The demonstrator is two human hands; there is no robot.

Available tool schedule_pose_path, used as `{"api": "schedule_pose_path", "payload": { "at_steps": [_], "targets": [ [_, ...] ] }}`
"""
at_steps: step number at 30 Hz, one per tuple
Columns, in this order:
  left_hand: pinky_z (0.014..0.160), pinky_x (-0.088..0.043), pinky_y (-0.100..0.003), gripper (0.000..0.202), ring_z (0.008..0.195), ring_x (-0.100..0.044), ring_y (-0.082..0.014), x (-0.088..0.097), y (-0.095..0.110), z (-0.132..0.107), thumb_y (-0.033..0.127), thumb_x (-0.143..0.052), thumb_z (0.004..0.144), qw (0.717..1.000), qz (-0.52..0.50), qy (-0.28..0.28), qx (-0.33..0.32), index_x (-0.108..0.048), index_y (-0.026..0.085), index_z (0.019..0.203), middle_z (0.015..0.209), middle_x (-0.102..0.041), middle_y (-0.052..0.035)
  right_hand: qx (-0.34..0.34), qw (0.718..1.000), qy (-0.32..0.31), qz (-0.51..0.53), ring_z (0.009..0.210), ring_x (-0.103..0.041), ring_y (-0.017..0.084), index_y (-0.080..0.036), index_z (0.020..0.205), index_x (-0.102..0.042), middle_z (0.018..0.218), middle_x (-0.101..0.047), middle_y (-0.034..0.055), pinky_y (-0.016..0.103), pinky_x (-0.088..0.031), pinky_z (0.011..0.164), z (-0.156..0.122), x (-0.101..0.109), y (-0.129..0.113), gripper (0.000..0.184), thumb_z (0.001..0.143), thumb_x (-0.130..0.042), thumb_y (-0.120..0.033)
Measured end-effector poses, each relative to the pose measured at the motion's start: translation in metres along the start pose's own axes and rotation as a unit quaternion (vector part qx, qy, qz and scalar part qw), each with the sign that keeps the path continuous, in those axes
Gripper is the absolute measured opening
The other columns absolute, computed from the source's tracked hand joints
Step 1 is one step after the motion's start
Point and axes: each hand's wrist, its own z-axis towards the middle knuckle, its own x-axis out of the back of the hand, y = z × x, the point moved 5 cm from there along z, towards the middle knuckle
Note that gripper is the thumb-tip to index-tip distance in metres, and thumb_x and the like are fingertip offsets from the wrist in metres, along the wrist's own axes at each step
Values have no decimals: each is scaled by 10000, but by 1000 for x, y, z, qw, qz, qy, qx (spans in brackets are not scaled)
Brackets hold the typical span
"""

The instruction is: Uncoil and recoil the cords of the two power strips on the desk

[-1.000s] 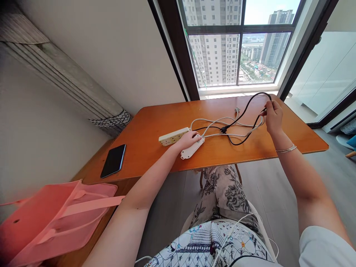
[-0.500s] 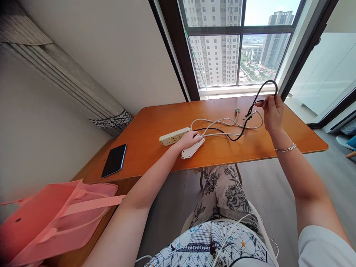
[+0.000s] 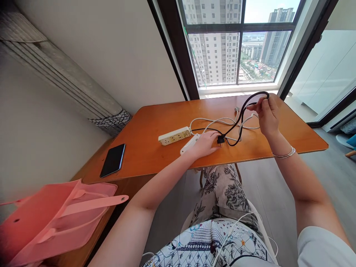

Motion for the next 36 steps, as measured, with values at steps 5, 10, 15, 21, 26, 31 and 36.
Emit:
{"api": "schedule_pose_path", "payload": {
  "at_steps": [5,10,15,21,26,31,36],
  "targets": [
    [1080,-454,-468,369,1225,-608,-306,-17,12,10,353,-662,872,998,-36,-46,-21,-632,156,1183,1266,-671,-152,-65,997,-2,-29,618,-683,148,-228,750,-544,593,-453,-52,308,-604,639,-3,-4,-2,434,864,-651,-633],
    [933,-519,-377,217,1031,-670,-236,-21,-10,19,244,-463,957,989,-134,-16,59,-648,175,1048,1100,-719,-107,-120,991,19,-48,690,-714,190,-234,778,-583,570,-458,-39,326,-597,646,3,10,1,369,883,-647,-582],
    [923,-527,-356,186,1011,-676,-218,-33,-25,25,198,-480,935,967,-212,5,144,-619,169,1055,1102,-721,-109,-167,983,23,-78,672,-715,184,-221,778,-631,591,-506,-30,321,-592,647,1,15,5,327,850,-700,-533],
    [1051,-455,-439,375,1199,-601,-292,-36,-8,30,135,-557,838,989,-105,26,104,-579,155,1212,1226,-678,-155,-146,982,42,-111,625,-712,168,-212,759,-623,572,-533,-37,276,-570,571,1,17,8,372,840,-699,-568],
    [1109,-405,-451,467,1255,-574,-304,-40,-12,28,260,-635,856,990,-96,14,99,-538,136,1295,1307,-647,-158,-141,982,109,-61,689,-726,173,-233,753,-578,570,-522,-41,271,-591,573,9,35,22,419,852,-655,-633],
    [1044,-455,-438,406,1131,-617,-283,-43,-14,30,238,-636,864,990,-117,27,72,-575,128,1250,1179,-663,-144,-153,982,73,-82,593,-682,139,-217,737,-605,537,-513,-60,268,-595,596,6,33,17,382,829,-712,-572],
    [944,-513,-351,267,977,-644,-204,-32,-13,36,182,-471,934,985,-171,15,35,-669,164,1112,1114,-606,-116,-151,974,-57,-156,557,-657,123,-195,751,-706,553,-579,-37,269,-580,619,-3,14,1,292,815,-748,-476]
  ]
}}
